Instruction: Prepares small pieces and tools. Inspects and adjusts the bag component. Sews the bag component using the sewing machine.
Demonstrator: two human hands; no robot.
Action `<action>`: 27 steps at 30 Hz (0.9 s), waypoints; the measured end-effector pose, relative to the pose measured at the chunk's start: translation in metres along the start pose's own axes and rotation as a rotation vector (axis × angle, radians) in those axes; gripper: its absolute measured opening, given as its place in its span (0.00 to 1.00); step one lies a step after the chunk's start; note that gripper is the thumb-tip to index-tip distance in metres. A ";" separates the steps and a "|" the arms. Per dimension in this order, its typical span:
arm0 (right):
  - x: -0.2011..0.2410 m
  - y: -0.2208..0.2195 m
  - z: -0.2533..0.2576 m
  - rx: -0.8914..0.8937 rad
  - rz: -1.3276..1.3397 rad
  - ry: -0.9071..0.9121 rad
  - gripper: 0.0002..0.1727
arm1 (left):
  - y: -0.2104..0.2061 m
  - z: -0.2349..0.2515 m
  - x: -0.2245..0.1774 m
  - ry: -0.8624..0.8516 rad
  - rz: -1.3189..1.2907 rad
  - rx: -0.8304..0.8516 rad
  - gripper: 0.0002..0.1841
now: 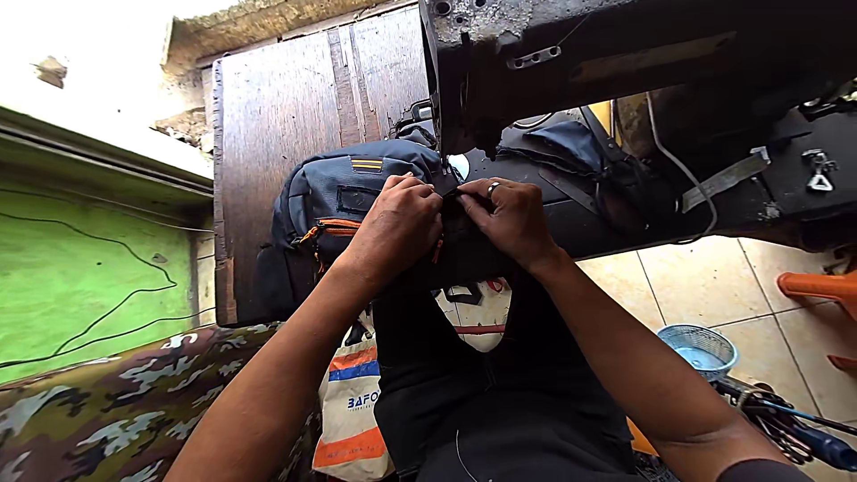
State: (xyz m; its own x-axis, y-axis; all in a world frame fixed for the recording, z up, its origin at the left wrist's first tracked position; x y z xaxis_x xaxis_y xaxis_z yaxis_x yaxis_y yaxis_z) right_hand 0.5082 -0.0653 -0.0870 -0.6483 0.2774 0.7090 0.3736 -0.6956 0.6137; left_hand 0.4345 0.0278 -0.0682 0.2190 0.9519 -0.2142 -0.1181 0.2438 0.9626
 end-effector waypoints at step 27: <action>-0.007 0.005 -0.007 0.022 0.136 -0.131 0.12 | 0.012 0.001 -0.001 0.022 -0.021 -0.080 0.08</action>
State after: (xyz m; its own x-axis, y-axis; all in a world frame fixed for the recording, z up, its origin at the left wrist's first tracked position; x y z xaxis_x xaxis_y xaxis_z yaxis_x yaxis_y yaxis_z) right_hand 0.5096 -0.0748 -0.0912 -0.4999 0.2668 0.8239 0.4669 -0.7182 0.5159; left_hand 0.4339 0.0292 -0.0557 0.2010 0.9501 -0.2385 -0.1908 0.2768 0.9418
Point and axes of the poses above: each hand's wrist, its own z-axis towards the middle knuckle, its own y-axis out of the back of the hand, x = y × z, the point moved 10 cm from there along z, towards the middle knuckle, and after that the axes turned 8 degrees about -y, right-handed, at the moved point
